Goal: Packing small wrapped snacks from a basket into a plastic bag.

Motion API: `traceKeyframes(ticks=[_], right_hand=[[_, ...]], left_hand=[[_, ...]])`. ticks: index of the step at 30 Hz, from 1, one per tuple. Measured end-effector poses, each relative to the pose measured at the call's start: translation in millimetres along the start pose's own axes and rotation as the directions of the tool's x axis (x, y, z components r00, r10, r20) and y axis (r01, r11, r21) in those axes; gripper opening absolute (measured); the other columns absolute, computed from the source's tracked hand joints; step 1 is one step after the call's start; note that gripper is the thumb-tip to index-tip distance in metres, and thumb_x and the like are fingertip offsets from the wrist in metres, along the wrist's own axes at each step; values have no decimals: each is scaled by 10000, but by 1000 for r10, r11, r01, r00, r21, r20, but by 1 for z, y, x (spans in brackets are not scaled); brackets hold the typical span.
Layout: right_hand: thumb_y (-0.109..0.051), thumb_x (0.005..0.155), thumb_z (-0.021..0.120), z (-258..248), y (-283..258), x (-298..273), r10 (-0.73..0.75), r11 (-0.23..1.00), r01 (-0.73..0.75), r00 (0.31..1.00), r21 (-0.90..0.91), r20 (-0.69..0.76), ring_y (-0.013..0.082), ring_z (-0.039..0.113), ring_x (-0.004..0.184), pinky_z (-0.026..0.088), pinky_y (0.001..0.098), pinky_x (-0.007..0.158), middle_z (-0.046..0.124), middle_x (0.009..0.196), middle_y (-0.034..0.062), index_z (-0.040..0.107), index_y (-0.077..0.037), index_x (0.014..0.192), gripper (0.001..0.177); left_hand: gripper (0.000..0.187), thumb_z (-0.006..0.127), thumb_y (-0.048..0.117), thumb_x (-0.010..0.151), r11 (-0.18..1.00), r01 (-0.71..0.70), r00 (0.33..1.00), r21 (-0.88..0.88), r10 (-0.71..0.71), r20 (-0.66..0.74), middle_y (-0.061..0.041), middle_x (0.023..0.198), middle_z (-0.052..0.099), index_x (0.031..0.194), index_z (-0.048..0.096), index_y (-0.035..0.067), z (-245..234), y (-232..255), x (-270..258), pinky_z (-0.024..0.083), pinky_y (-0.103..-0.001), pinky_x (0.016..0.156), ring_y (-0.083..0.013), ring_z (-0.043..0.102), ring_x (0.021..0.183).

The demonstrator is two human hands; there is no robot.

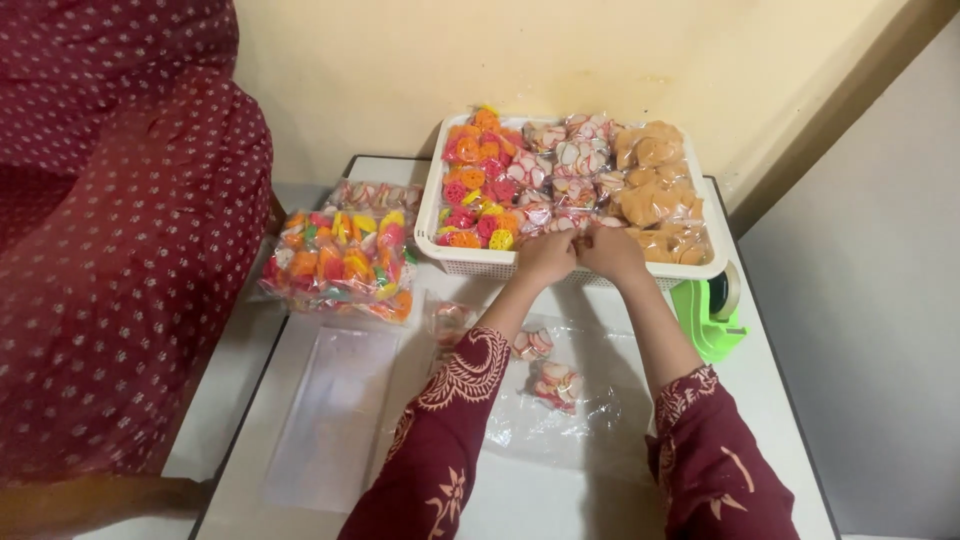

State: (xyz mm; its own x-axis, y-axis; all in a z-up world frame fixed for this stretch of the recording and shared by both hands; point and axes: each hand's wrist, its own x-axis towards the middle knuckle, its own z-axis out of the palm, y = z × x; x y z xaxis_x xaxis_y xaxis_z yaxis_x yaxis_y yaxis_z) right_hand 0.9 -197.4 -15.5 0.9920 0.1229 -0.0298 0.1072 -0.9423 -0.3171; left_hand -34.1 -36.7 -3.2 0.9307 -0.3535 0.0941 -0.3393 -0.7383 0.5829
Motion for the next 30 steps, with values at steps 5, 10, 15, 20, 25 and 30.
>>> traceKeyframes(ticks=[5, 10, 15, 20, 25, 30], right_hand=[[-370, 771, 626, -13, -21, 12, 63, 994, -52, 992, -100, 110, 418, 680, 1156, 543, 528, 974, 750, 1141, 214, 800, -96, 1086, 452], [-347, 716, 710, 12, -10, 26, 38, 972, -35, 999, -230, 8, 407, 735, 1019, 592, 523, 842, 771, 979, 200, 816, -65, 991, 407], [-336, 898, 636, 24, 10, 12, -18, 999, 8, 966, -40, -256, 425, 717, 999, 579, 534, 874, 766, 923, 176, 813, -180, 957, 243], [-338, 918, 662, 48, 31, 19, 74, 993, -26, 902, 116, -424, 408, 722, 946, 583, 516, 837, 761, 872, 138, 806, -206, 1006, 215], [-307, 928, 692, 54, 38, 23, 180, 943, 8, 827, 332, -532, 377, 718, 897, 567, 495, 793, 748, 829, 88, 800, -226, 976, 143], [-88, 991, 671, 48, 43, 19, 296, 548, 346, 772, 762, -563, 199, 654, 550, 540, 300, 526, 641, 608, 103, 735, -41, 897, 122]], left_hand=[[399, 383, 247, 946, 993, 109, 993, 35, -110, 40, -207, 1210, 705, 1235, 645, 164, 3, 0, 10, 456, -571, 1060, -424, 633, 1223], [400, 343, 255, 958, 990, 121, 991, 71, -125, 55, -222, 1201, 704, 1279, 570, 183, -2, 2, 6, 450, -565, 1072, -444, 627, 1223], [401, 460, 308, 954, 997, 66, 997, -47, -68, -35, -98, 1304, 682, 1328, 597, 261, 18, -21, 21, 450, -547, 1091, -373, 618, 1268], [423, 510, 363, 950, 992, 63, 989, -109, -76, -124, -33, 1338, 654, 1366, 551, 298, 22, -22, 21, 429, -531, 1117, -318, 580, 1318], [393, 530, 375, 937, 979, 48, 979, -200, -86, -186, -44, 1329, 649, 1315, 578, 281, 25, -27, 21, 457, -525, 1087, -330, 604, 1280], [328, 575, 385, 948, 970, -100, 957, -222, 33, -288, -116, 1167, 711, 1226, 633, 221, 14, -17, 5, 515, -523, 997, -362, 673, 1154]])
